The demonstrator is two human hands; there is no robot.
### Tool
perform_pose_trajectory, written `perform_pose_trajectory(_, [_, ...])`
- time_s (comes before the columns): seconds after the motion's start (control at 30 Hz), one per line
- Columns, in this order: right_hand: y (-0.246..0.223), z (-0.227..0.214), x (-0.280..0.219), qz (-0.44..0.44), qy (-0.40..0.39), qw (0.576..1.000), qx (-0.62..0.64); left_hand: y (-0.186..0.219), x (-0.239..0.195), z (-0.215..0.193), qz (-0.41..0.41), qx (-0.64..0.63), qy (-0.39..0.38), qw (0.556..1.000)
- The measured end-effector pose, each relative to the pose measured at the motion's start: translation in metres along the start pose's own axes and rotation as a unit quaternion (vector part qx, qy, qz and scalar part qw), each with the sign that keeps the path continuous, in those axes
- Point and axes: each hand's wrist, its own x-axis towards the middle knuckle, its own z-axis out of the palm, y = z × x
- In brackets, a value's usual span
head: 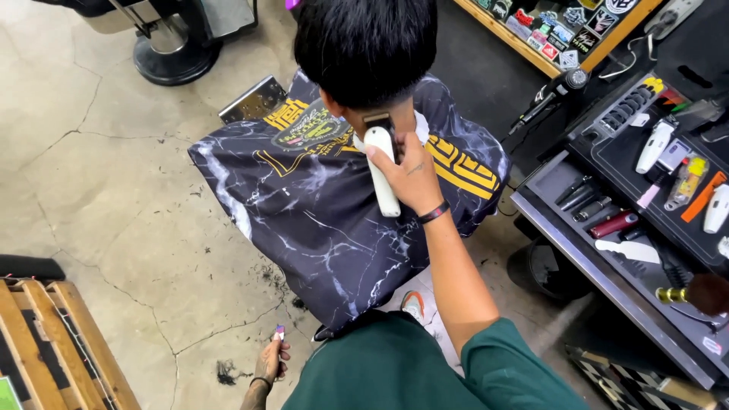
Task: A barber uses electric clippers and a brush to trim and fade a client's hair at a cutting station.
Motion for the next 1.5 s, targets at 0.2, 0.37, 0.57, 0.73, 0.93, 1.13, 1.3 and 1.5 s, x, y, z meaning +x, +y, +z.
perform_pose_trajectory(0.2, [0.013,0.020,-0.026,-0.033,-0.059,0.954,0.292,-0.004,-0.001,0.001,-0.011,-0.001,-0.004,1.000])
perform_pose_trajectory(0.37, [0.027,0.007,-0.056,0.156,-0.158,0.842,0.492,-0.004,-0.001,0.010,0.003,-0.005,-0.009,1.000])
perform_pose_trajectory(0.57, [0.035,-0.032,-0.033,0.102,-0.169,0.873,0.446,-0.008,-0.013,0.032,0.007,0.053,-0.018,0.998])
perform_pose_trajectory(0.73, [0.004,-0.048,-0.020,0.124,-0.148,0.921,0.338,-0.004,-0.023,0.044,-0.004,0.039,-0.014,0.999])
perform_pose_trajectory(0.93, [0.008,-0.046,0.003,0.054,-0.112,0.978,0.167,-0.005,-0.037,0.050,-0.013,0.034,0.002,0.999])
perform_pose_trajectory(1.13, [0.010,-0.043,0.006,0.018,-0.083,0.989,0.119,-0.018,-0.034,0.054,-0.019,0.026,0.000,0.999])
perform_pose_trajectory(1.3, [0.012,-0.041,0.007,-0.008,-0.071,0.990,0.120,-0.031,-0.036,0.054,-0.016,0.008,-0.003,1.000])
perform_pose_trajectory(1.5, [0.013,-0.045,0.012,0.005,-0.087,0.986,0.143,-0.035,-0.032,0.056,-0.035,-0.016,0.004,0.999])
